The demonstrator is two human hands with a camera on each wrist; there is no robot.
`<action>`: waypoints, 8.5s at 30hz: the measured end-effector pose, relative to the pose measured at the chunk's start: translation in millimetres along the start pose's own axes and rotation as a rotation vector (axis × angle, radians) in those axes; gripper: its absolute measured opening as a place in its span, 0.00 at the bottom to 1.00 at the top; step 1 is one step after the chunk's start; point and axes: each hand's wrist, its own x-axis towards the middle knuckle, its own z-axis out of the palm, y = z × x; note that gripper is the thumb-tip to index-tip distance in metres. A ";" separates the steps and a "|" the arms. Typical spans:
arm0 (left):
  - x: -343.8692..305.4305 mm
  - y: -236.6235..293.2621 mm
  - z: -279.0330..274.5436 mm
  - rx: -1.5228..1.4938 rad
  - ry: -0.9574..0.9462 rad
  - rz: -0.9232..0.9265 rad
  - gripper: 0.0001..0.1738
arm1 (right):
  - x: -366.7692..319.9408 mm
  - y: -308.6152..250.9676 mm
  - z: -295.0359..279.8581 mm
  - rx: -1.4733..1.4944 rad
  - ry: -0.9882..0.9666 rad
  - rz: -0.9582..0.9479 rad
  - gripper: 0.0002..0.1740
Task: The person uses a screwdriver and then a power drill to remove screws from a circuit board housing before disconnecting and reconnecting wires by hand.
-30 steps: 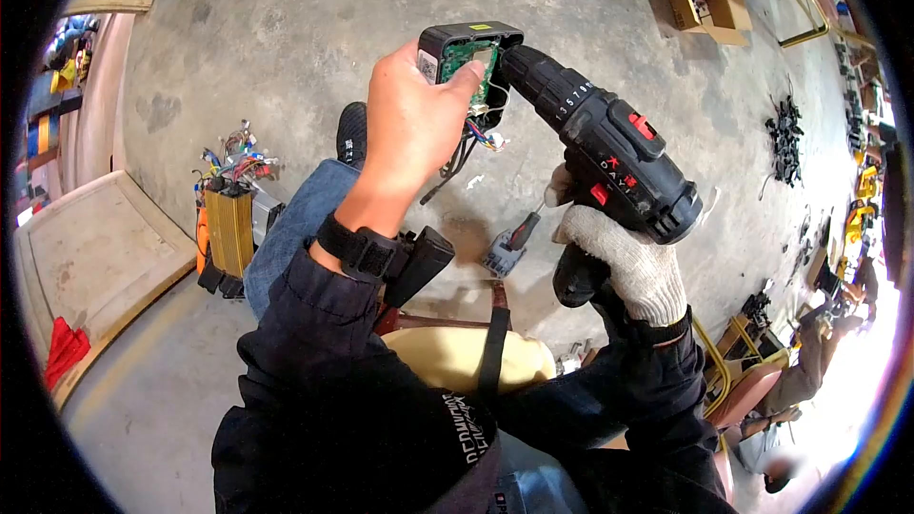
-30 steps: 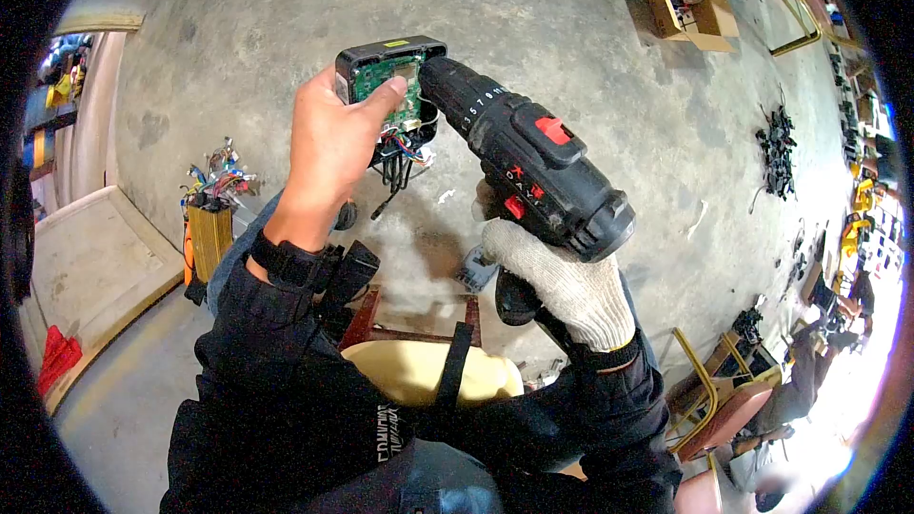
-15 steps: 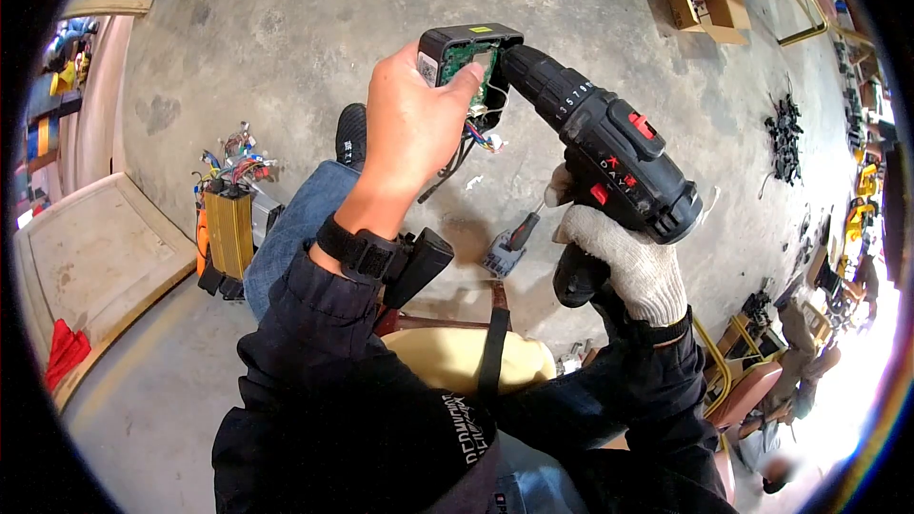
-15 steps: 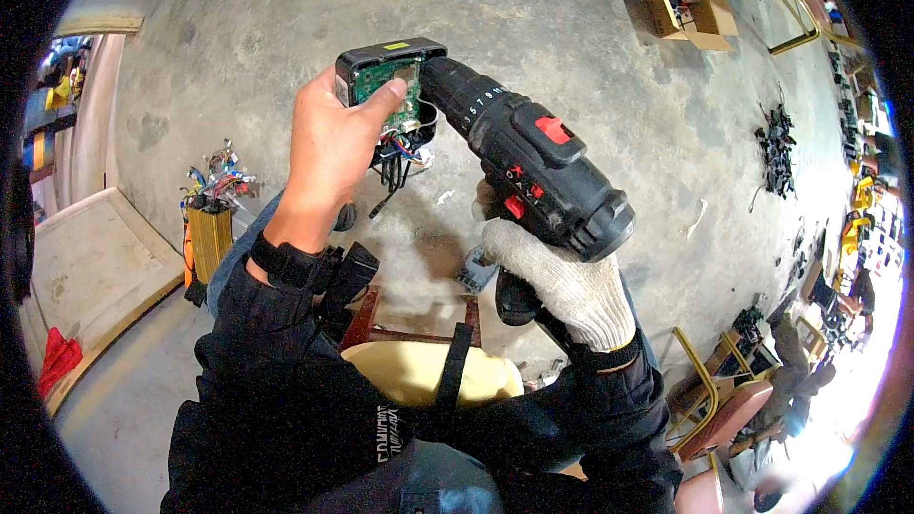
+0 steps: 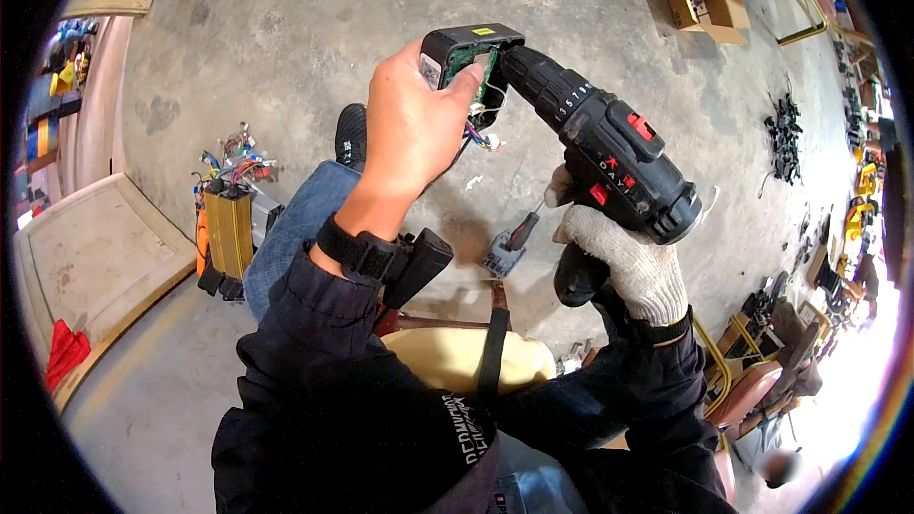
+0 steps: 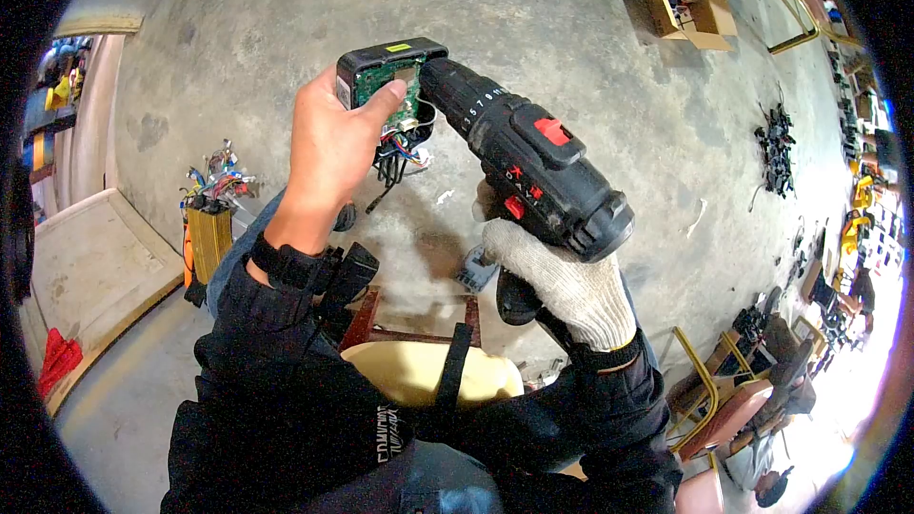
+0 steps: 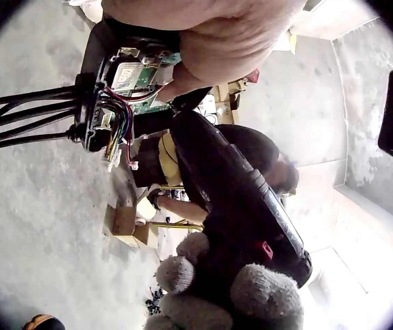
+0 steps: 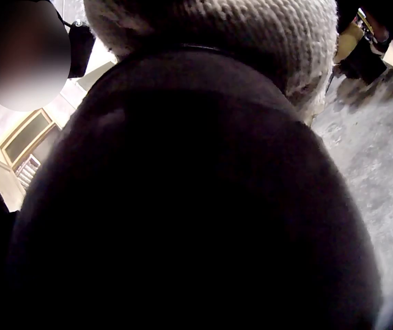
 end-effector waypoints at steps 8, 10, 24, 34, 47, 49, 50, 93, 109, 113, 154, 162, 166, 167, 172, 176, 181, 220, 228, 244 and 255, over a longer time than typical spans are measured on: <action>-0.2 0.6 -0.1 0.056 0.000 0.015 0.12 | -0.5 -5.0 -2.6 -0.022 -0.012 0.036 0.23; -0.1 -0.4 0.6 0.047 0.002 0.011 0.12 | -1.1 -0.3 -3.0 -0.005 -0.008 0.028 0.22; -1.7 5.1 -0.9 0.047 0.005 0.009 0.11 | -0.5 -1.1 -6.9 -0.048 -0.061 0.063 0.17; -1.4 4.2 0.1 0.034 0.000 0.025 0.11 | -1.0 2.0 -10.0 -0.057 -0.070 0.037 0.19; -0.5 6.6 -0.8 0.051 -0.045 -0.042 0.11 | -2.0 3.6 -7.9 -0.064 -0.058 -0.025 0.18; -1.0 6.2 -0.7 0.048 -0.042 -0.025 0.11 | -2.6 8.1 -11.1 -0.161 -0.048 -0.028 0.17; -1.2 5.8 -0.5 0.046 -0.039 -0.007 0.12 | -2.9 10.7 -12.9 -0.257 -0.037 -0.032 0.16; 9.3 -11.9 -2.3 -0.317 -0.076 -0.279 0.15 | -4.3 1.7 -17.3 -0.304 -0.012 -0.167 0.15; -18.7 1.6 19.0 -0.587 -0.655 -0.548 0.17 | 3.7 0.9 -18.8 0.032 0.258 -0.039 0.21; -20.5 3.6 20.0 -0.539 -0.687 -0.508 0.16 | 4.6 5.7 -17.5 0.087 0.256 0.024 0.23; 4.6 -10.2 -3.9 0.146 -0.285 -0.141 0.15 | -4.5 -2.6 -20.5 -0.150 -0.052 0.044 0.24; 3.3 -7.6 -2.8 0.159 -0.280 -0.109 0.15 | -4.1 -1.5 -14.5 -0.231 -0.051 -0.003 0.20; 3.3 -7.3 -3.7 0.198 -0.281 -0.075 0.14 | -4.5 -4.9 -15.6 -0.246 -0.043 0.054 0.18; 3.2 -6.9 -3.8 0.203 -0.281 -0.068 0.14 | -4.3 -2.9 -15.6 -0.232 -0.041 0.027 0.18; 3.4 -9.2 -3.1 0.188 -0.285 -0.070 0.14 | -5.3 -3.4 -15.3 -0.223 -0.038 0.003 0.17; 2.9 -7.3 -2.6 0.195 -0.280 -0.072 0.13 | -5.0 -0.6 -15.3 -0.192 -0.031 -0.019 0.18; 2.9 -8.5 -2.0 0.170 -0.276 -0.077 0.13 | -5.3 -1.0 -18.3 -0.219 -0.043 0.022 0.20; -2.1 0.2 -2.1 0.378 -0.243 0.045 0.13 | -10.1 11.7 -26.7 -0.329 -0.068 -0.041 0.14; -3.0 -0.5 -1.2 0.320 -0.228 0.061 0.11 | -10.5 6.2 -24.9 -0.288 -0.059 0.054 0.13; 8.2 -8.1 -3.2 0.262 -0.206 -0.062 0.12 | -3.9 7.3 -23.6 -0.317 -0.085 -0.141 0.21; 10.9 -10.6 -7.0 -0.444 -0.347 -0.349 0.15 | 2.3 -12.7 -17.3 0.200 0.198 0.031 0.20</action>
